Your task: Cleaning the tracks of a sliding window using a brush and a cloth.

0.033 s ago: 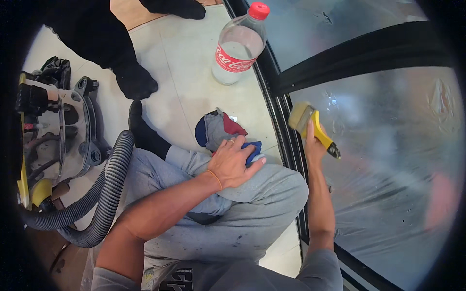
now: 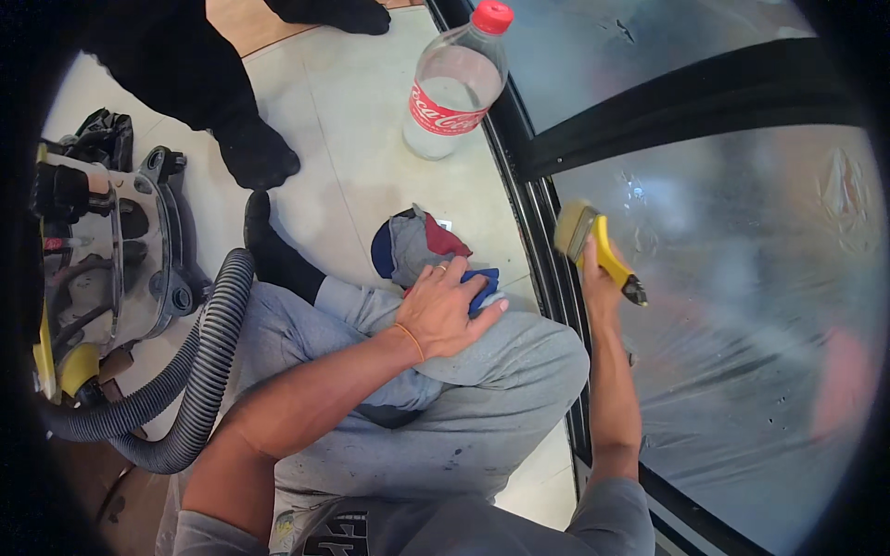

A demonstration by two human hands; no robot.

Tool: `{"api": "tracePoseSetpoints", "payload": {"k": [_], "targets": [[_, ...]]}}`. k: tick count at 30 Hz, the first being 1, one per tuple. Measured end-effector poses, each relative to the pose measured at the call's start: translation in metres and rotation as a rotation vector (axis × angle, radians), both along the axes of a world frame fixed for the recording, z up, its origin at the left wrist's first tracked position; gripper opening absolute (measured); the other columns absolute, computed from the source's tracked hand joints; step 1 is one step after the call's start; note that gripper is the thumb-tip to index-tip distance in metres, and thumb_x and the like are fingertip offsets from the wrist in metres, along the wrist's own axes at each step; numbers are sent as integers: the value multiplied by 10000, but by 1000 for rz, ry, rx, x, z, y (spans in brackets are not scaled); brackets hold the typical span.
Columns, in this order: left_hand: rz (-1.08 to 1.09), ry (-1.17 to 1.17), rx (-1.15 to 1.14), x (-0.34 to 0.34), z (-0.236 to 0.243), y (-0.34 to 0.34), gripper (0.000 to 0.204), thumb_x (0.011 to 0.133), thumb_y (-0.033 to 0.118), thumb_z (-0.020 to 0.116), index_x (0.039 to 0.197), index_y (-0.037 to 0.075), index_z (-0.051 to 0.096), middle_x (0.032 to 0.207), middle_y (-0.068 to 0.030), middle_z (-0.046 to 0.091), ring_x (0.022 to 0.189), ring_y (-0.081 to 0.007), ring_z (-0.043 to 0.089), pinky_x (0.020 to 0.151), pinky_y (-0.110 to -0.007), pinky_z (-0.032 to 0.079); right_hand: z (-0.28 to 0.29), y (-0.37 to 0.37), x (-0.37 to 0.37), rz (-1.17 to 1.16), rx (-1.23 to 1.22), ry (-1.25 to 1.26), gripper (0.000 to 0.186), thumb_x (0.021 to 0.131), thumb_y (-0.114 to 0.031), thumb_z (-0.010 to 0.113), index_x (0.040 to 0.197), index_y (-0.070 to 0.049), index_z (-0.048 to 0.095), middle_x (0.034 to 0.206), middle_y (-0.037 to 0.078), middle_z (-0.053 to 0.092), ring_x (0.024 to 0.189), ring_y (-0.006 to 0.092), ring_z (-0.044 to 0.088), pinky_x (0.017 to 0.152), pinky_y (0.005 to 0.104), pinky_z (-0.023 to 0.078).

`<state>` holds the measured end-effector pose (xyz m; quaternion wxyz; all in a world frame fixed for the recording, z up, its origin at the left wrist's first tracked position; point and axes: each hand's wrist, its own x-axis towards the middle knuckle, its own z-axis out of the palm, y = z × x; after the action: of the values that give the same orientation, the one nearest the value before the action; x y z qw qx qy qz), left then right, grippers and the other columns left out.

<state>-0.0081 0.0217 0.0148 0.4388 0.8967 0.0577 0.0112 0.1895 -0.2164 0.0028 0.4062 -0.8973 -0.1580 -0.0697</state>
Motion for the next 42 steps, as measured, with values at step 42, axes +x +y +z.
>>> {"api": "tracePoseSetpoints", "payload": {"k": [42], "targets": [[-49, -18, -37, 10, 8, -5, 622, 942, 590, 591, 1147, 21, 738, 1100, -196, 570, 999, -368, 595, 926, -459, 450, -13, -4, -16, 279, -641, 259, 495, 891, -114, 724, 1378, -73, 648, 976, 136, 700, 877, 294, 698, 745, 379, 557]]}}
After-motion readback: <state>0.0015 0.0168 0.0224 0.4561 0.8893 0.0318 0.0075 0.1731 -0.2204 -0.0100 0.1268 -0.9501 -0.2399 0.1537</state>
